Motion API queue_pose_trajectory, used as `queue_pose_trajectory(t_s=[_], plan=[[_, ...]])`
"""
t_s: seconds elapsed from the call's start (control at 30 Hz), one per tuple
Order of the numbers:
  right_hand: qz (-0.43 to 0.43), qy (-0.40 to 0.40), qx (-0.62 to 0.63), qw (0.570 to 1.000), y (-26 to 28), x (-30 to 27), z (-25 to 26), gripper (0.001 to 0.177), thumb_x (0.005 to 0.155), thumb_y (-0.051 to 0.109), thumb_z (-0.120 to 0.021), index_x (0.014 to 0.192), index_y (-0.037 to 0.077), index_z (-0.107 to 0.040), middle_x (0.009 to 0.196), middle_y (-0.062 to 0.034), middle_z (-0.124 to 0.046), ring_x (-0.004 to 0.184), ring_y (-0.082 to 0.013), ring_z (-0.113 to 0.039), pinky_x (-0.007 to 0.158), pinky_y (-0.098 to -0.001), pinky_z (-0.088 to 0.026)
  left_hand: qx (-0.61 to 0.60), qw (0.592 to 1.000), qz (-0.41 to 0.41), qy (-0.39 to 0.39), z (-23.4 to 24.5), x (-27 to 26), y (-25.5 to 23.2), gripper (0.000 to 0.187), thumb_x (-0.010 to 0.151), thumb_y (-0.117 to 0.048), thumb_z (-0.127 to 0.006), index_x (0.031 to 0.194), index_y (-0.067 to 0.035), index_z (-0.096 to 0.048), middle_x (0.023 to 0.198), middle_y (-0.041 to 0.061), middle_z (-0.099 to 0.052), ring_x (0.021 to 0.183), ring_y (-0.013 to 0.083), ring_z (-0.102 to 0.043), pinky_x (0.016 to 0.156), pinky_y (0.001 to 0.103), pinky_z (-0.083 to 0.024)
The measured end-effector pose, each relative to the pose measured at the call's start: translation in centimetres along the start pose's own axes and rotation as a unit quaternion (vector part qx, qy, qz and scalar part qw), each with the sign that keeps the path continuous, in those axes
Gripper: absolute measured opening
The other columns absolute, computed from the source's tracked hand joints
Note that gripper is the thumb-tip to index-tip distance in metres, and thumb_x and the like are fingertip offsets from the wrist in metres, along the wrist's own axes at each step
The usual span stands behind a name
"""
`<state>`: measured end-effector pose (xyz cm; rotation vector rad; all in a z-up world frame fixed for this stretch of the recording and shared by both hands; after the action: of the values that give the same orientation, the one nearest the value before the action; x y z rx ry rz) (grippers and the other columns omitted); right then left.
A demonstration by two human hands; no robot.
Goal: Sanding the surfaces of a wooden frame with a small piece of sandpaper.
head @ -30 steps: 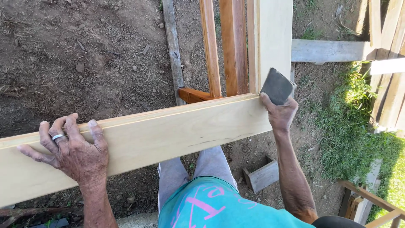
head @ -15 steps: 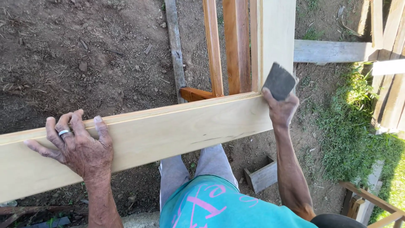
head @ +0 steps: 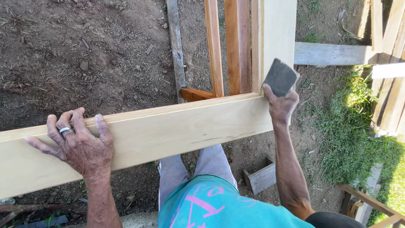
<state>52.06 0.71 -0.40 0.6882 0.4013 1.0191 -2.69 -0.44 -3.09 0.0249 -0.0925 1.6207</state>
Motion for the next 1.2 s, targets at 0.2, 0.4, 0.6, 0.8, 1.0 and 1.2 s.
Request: queue_pose_trajectory(t_s=[0.2,0.4,0.6,0.8,1.0,1.2], plan=[[-0.072,0.008,0.027,0.997,1.4,-1.5,0.8,0.017,0.091,0.019,-0.084,0.091,0.008,-0.071,0.078,-0.0005,-0.072,0.057,-0.0085,-0.067,0.048,-0.0234,-0.059,-0.002,1.000,0.004,-0.005,-1.5,-0.5,0.6,0.032,0.111,-0.039,-0.046,0.122,-0.013,-0.061,0.131,0.006,-0.053,0.153,0.0255,-0.029,0.130,0.063,0.010],[-0.079,-0.013,0.055,0.995,0.6,-1.3,0.4,0.019,0.093,0.018,-0.084,0.095,0.004,-0.071,0.079,-0.0038,-0.073,0.061,-0.0097,-0.067,0.049,-0.0222,-0.057,0.020,1.000,0.007,-0.007,-2.1,-0.6,0.7,0.033,0.111,-0.041,-0.043,0.118,-0.015,-0.062,0.128,0.006,-0.054,0.154,0.0255,-0.029,0.130,0.063,0.011],[-0.211,0.052,0.216,0.952,2.4,-3.6,2.5,0.018,0.084,0.018,-0.083,0.094,0.007,-0.073,0.079,-0.0026,-0.076,0.057,-0.0096,-0.067,0.043,-0.0232,-0.053,-0.095,0.994,0.052,0.017,2.8,2.9,-1.9,0.043,0.112,-0.046,-0.050,0.127,-0.008,-0.061,0.137,0.016,-0.050,0.152,0.0355,-0.030,0.121,0.072,0.005],[-0.231,0.120,0.151,0.954,5.6,-7.7,1.6,0.023,0.087,0.025,-0.081,0.089,0.005,-0.072,0.070,-0.0053,-0.071,0.052,-0.0102,-0.063,0.045,-0.0239,-0.053,-0.311,0.948,-0.044,-0.053,5.5,1.2,-11.8,0.048,0.109,-0.040,-0.054,0.140,-0.004,-0.062,0.147,0.019,-0.048,0.155,0.0427,-0.031,0.132,0.068,-0.010],[-0.222,0.079,0.091,0.968,2.5,-7.1,4.2,0.018,0.092,0.025,-0.074,0.089,0.007,-0.070,0.068,-0.0006,-0.067,0.051,-0.0066,-0.059,0.045,-0.0217,-0.053,-0.369,0.892,-0.245,0.091,2.4,-2.3,-27.6,0.066,0.093,-0.029,-0.069,0.148,0.003,-0.049,0.148,0.021,-0.049,0.148,0.0366,-0.036,0.127,0.064,-0.012],[-0.308,0.300,0.061,0.901,-1.2,-7.4,5.4,0.025,0.083,0.026,-0.084,0.085,0.003,-0.074,0.062,0.0018,-0.066,0.050,-0.0051,-0.058,0.044,-0.0195,-0.044,-0.323,0.847,-0.406,0.114,2.2,-2.8,-33.2,0.085,0.087,-0.028,-0.073,0.159,-0.003,-0.035,0.167,0.015,-0.032,0.156,0.0336,-0.024,0.129,0.059,-0.011]])
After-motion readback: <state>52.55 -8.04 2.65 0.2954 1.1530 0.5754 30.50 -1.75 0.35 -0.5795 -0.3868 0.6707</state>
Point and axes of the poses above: each hand's wrist, its own x-axis towards the middle knuckle, its own z-axis out of the back of the hand, y = z × x, the point moved 1 cm from there along x, towards the middle knuckle
